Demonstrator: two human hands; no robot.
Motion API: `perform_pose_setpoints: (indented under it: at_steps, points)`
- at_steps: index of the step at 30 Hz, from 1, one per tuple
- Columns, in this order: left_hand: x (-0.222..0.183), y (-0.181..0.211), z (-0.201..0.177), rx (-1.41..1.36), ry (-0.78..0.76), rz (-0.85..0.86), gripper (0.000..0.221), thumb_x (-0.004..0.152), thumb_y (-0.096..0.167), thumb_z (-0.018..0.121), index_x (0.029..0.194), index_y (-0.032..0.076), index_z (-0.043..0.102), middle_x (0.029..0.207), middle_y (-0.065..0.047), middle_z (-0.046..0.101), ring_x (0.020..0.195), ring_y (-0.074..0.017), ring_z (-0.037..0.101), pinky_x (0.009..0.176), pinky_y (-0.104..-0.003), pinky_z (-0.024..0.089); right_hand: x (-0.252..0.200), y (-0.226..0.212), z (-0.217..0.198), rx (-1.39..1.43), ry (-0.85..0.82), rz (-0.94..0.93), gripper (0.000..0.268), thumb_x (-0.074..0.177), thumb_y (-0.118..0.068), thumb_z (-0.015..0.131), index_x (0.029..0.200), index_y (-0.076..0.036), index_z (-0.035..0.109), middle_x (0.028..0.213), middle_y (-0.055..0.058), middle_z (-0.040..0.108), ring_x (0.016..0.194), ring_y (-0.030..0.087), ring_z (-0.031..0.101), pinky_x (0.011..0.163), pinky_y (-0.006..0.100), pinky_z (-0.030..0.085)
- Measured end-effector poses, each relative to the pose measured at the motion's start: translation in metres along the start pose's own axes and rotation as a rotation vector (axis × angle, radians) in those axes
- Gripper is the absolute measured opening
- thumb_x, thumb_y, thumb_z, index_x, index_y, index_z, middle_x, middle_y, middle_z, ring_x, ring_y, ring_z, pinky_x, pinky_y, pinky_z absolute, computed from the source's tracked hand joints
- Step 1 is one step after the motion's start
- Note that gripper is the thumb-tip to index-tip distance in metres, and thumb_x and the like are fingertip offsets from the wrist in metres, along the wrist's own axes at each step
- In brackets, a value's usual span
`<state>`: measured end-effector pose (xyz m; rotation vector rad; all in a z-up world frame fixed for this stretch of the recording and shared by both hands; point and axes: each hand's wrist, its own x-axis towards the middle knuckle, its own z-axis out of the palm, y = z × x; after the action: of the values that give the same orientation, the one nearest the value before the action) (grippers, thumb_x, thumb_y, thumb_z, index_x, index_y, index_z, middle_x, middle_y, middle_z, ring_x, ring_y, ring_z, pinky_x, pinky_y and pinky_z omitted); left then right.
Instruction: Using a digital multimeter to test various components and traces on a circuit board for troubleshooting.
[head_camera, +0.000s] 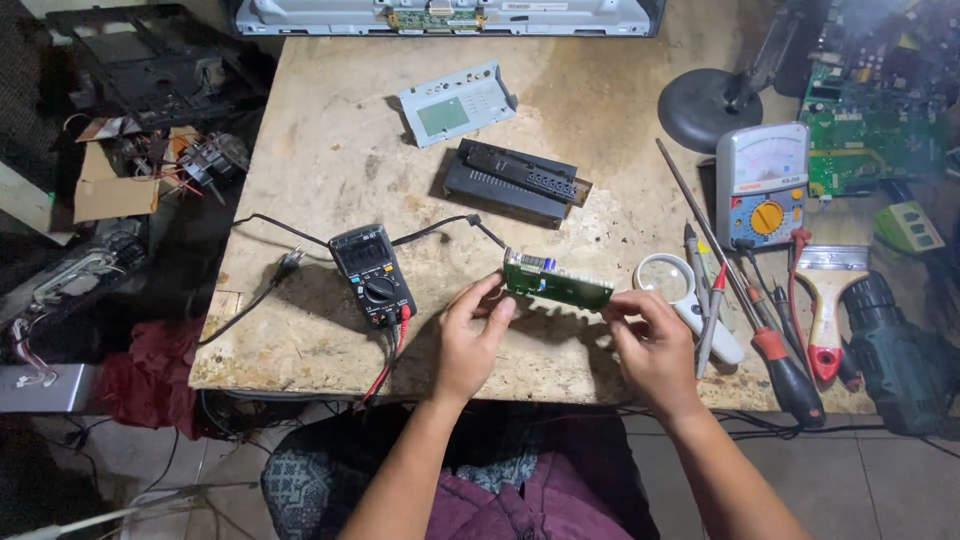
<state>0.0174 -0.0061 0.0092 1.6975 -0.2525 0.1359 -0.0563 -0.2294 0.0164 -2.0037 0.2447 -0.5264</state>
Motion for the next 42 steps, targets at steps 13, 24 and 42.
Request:
perform_pose_setpoints:
  at_steps: [13,24,42]
  points:
    - [-0.009,-0.008,-0.015,0.185,-0.018,0.246,0.048,0.075,0.032,0.092,0.111,0.006,0.074,0.105,-0.011,0.078,0.104,-0.0321,0.074,0.096,-0.042,0.054,-0.018,0.005,0.018,-0.338,0.185,-0.476,0.020,0.083,0.003,0.076,0.092,-0.014,0.076,0.101,0.002,0.076,0.081,0.021,0.074,0.065,0.029,0.060]
    - [-0.005,-0.007,-0.020,0.104,-0.041,0.274,0.041,0.068,0.014,0.094,0.101,0.001,0.074,0.102,-0.013,0.076,0.100,-0.0346,0.073,0.093,-0.046,0.054,-0.017,0.007,0.017,-0.342,0.212,-0.556,0.020,0.083,0.006,0.078,0.091,-0.012,0.076,0.107,0.008,0.074,0.087,0.024,0.076,0.073,0.033,0.061]
    - [-0.006,-0.012,-0.020,0.118,-0.051,0.251,0.037,0.067,0.009,0.093,0.098,0.004,0.073,0.100,-0.013,0.076,0.097,-0.0350,0.073,0.091,-0.045,0.055,-0.017,0.005,0.015,-0.293,0.216,-0.551,0.020,0.082,0.006,0.078,0.090,-0.012,0.076,0.109,0.009,0.073,0.086,0.024,0.077,0.072,0.033,0.062]
